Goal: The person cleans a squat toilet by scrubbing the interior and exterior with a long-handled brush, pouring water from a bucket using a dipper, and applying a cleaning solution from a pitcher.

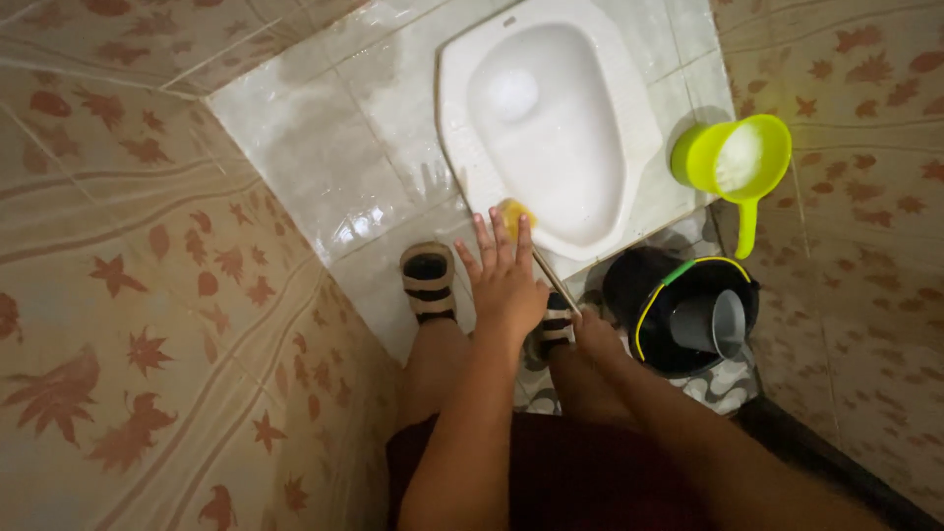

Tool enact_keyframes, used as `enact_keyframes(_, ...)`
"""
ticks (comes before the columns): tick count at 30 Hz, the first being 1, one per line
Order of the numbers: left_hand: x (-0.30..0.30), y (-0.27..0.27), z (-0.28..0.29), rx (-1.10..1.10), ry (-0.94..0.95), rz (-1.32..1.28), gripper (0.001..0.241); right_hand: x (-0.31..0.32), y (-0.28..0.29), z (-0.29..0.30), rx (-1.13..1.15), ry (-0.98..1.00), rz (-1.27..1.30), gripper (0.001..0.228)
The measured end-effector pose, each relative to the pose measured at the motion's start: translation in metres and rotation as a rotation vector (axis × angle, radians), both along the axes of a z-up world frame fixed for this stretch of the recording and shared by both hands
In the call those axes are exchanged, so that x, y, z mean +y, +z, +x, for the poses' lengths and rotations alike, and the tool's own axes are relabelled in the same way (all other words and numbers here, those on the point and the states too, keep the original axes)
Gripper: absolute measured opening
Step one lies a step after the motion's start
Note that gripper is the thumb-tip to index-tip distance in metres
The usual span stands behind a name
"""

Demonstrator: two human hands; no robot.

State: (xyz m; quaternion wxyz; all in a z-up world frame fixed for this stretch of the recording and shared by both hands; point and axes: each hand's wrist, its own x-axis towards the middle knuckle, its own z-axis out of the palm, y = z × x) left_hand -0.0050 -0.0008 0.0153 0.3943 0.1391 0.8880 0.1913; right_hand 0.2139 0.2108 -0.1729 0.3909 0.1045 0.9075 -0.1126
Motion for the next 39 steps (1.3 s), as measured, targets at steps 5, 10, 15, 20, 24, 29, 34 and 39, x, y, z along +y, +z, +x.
enact_keyframes(5, -0.001, -0.001, 0.005, 0.030, 0.020, 0.011, 0.095, -0.039, -0.021, -0.102, -0.075, 0.232, -0.064, 0.046)
enact_keyframes(10, 0.003, -0.001, 0.006, 0.016, -0.002, 0.014, 0.096, -0.023, -0.006, -0.109, 0.068, 0.142, -0.166, 0.071)
enact_keyframes(15, 0.001, 0.001, 0.002, 0.017, 0.010, 0.031, 0.095, 0.024, 0.012, 0.011, 0.069, -0.065, -0.056, 0.027)
enact_keyframes(20, 0.005, -0.001, 0.004, 0.006, 0.005, 0.034, 0.095, 0.004, -0.048, -0.091, -0.100, 0.089, -0.017, 0.046)
enact_keyframes(24, 0.004, -0.002, 0.008, -0.001, 0.005, 0.048, 0.096, 0.006, -0.063, -0.096, 0.041, 0.058, -0.007, 0.021)
enact_keyframes(29, 0.002, -0.001, 0.003, 0.006, 0.013, 0.052, 0.096, 0.040, 0.002, 0.020, 0.032, 0.116, 0.010, 0.031)
enact_keyframes(34, 0.004, -0.001, 0.001, -0.024, -0.001, 0.034, 0.098, 0.015, -0.039, -0.058, 0.148, 0.182, 0.030, 0.020)
enact_keyframes(39, 0.003, -0.007, 0.009, 0.052, 0.052, 0.065, 0.098, 0.014, -0.057, -0.126, 0.160, 0.290, 0.039, 0.017)
